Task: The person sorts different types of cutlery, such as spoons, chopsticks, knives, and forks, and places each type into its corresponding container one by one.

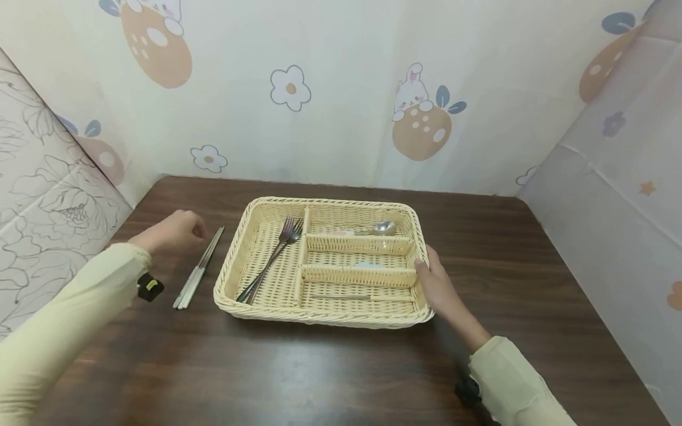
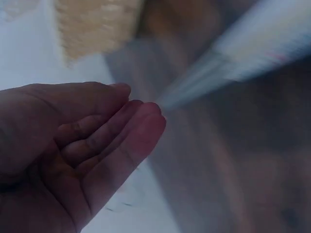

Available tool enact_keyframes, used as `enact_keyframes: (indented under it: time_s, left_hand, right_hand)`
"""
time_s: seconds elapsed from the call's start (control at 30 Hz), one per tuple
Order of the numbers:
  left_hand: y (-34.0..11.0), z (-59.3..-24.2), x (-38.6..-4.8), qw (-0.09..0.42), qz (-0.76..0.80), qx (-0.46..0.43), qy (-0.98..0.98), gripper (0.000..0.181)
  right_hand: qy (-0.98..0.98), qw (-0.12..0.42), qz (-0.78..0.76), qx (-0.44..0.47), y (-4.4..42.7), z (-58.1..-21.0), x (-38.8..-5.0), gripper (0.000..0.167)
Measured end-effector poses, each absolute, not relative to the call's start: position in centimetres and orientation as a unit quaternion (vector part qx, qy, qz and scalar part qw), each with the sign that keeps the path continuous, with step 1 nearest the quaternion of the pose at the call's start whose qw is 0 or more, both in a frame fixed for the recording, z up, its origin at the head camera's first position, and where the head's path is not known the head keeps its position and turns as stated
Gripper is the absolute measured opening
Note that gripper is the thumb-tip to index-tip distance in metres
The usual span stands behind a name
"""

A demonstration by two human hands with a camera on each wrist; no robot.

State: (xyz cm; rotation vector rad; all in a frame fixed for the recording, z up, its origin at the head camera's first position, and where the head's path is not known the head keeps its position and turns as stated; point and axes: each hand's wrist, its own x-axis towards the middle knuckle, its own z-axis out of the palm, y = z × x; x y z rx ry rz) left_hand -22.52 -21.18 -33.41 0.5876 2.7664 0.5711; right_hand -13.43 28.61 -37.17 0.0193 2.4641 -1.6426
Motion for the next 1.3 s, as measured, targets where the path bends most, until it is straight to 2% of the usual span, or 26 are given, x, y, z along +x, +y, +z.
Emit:
enact_keyframes:
  time_s: [0.1, 0.23, 0.6, 0.73, 1.1, 1.3]
  left_hand:
    - [-22.5, -34.6, -21.6, 0.176, 0.213, 0.160, 0.948, 0.019]
    - [-23.2, -35.6, -20.9, 0.217, 0.245, 0.123, 0.937, 0.011]
    - [-23.3, -36.1, -20.6, 0.264, 0.285, 0.080, 0.918, 0.014]
    - [-23.2, -36.2, -20.5, 0.264, 0.288, 0.076, 0.917, 0.015]
    - [-22.4, -36.7, -20.2, 0.207, 0.241, 0.039, 0.947, 0.023]
    - [-22.5, -36.2, -19.9, 0.167, 0.203, 0.052, 0.963, 0.036]
  right_hand:
    - [0.828, 0.091, -0.552, 0.003, 28.6, -37.1, -13.5, 0.057]
    - [0.828, 0.092, -0.553, 0.002, 28.6, -37.1, -13.4, 0.058]
    - [0.833, 0.089, -0.546, 0.007, 28.6, -37.1, -13.4, 0.057]
    - [0.835, 0.090, -0.543, 0.006, 28.7, -37.1, -13.5, 0.057]
    - [0.831, 0.092, -0.549, 0.005, 28.8, -37.3, -13.6, 0.057]
    - [0.840, 0.089, -0.536, 0.007, 28.7, -37.1, -13.5, 0.057]
